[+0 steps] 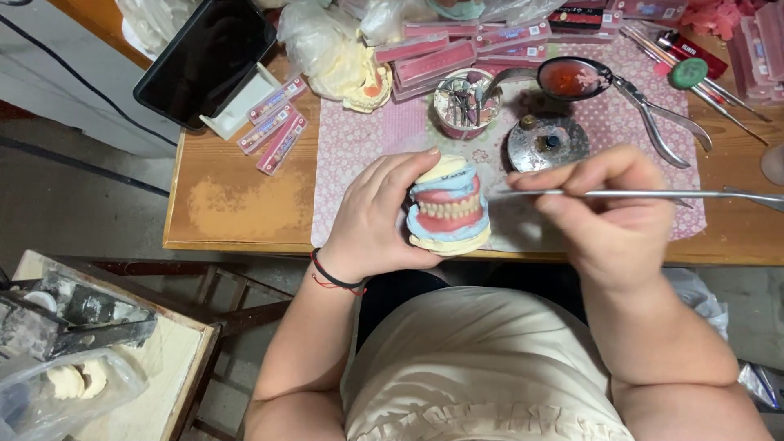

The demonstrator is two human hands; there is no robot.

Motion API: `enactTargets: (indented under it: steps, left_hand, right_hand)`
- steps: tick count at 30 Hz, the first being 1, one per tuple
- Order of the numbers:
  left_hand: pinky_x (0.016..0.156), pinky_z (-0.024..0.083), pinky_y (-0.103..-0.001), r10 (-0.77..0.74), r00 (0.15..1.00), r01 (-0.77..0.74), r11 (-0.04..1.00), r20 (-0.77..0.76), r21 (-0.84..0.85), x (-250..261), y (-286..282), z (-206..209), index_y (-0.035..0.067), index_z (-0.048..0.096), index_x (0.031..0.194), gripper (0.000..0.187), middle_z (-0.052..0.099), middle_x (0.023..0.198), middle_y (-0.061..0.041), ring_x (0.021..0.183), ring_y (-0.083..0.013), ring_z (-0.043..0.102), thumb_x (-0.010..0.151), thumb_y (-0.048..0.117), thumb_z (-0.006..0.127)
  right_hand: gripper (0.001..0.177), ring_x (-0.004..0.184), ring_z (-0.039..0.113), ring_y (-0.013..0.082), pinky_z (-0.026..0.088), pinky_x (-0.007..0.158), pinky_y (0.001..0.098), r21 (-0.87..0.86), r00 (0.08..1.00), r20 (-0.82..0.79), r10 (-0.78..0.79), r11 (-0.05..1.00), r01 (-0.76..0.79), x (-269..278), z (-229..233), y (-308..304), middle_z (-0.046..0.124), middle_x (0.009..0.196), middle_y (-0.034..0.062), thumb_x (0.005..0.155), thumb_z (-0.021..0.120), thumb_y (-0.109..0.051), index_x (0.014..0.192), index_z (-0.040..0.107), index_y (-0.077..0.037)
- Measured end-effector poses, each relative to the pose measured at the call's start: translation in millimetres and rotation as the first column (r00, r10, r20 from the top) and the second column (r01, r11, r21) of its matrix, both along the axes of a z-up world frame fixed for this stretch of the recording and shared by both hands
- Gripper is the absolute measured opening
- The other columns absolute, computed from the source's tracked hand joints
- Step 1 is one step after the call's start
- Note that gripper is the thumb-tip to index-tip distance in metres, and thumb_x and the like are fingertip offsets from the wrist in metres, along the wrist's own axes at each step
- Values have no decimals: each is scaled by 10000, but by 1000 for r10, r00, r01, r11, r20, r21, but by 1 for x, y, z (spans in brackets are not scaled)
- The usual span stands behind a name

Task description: The person is refining the gum area of a dental model by carving details with a metal tool and applying liquid from a squeeze bottle.

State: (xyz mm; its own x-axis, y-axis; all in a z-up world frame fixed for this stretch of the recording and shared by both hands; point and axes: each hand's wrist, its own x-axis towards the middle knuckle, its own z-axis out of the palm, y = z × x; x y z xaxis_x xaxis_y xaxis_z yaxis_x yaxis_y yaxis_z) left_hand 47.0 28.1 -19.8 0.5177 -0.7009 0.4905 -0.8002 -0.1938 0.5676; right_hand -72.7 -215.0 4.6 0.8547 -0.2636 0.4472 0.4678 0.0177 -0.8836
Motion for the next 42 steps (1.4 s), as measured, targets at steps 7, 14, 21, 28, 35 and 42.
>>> enactTargets:
  steps: [7, 14, 21, 28, 35, 42]
  left_hand:
    - [1056, 538, -447, -12, 992, 15, 1000, 124, -21, 2, 3, 20, 53, 550, 1383, 926, 671, 1369, -129, 1212, -333, 694, 642, 418, 969]
    - [985, 557, -448, -99, 971, 90, 995, 216, 47, 12, 3, 30, 73, 557, 1416, 857, 692, 1335, -122, 1157, -333, 705, 729, 444, 911]
    - [944, 552, -444, -147, 965, 145, 989, 219, 25, 18, 4, 26, 46, 552, 1416, 892, 694, 1315, -135, 1121, -342, 707, 702, 420, 935]
    - [982, 560, -451, -150, 968, 150, 989, 199, 18, 20, 5, 19, 65, 540, 1434, 933, 686, 1340, -124, 1161, -337, 705, 656, 383, 944]
    - [977, 557, -449, -158, 966, 162, 987, 206, 0, 20, 6, 19, 68, 525, 1451, 913, 686, 1341, -129, 1153, -336, 709, 744, 463, 948]
    - [963, 558, -447, -158, 963, 164, 986, 217, -10, 20, 6, 18, 76, 512, 1466, 894, 687, 1347, -130, 1150, -336, 710, 800, 501, 929]
  right_hand:
    - [242, 1048, 772, 359, 683, 1043, 521, 87, 995, -67, 75, 994, -69, 12, -1, 9, 718, 1027, 219, 918, 721, -30, 983, 494, -81]
    - [247, 1106, 759, 401, 652, 1085, 539, 58, 995, -32, 92, 994, -90, 13, -16, 8, 722, 1033, 194, 921, 722, -60, 997, 494, -118]
    - [240, 1144, 741, 408, 613, 1122, 534, 108, 995, 2, 105, 989, -104, 12, -28, 11, 725, 1035, 199, 905, 733, -52, 964, 515, -133]
    - [230, 1128, 740, 393, 609, 1118, 525, 158, 994, 32, 109, 981, -113, 15, -37, 16, 725, 1028, 205, 904, 748, -55, 959, 539, -134]
    - [247, 1110, 738, 378, 600, 1116, 523, 181, 995, 58, 80, 979, -89, 17, -42, 20, 724, 1023, 179, 912, 752, -56, 968, 531, -152]
    - [243, 1113, 746, 374, 622, 1096, 534, 160, 996, 57, 66, 984, -75, 17, -39, 19, 721, 1042, 195, 913, 752, -52, 974, 533, -141]
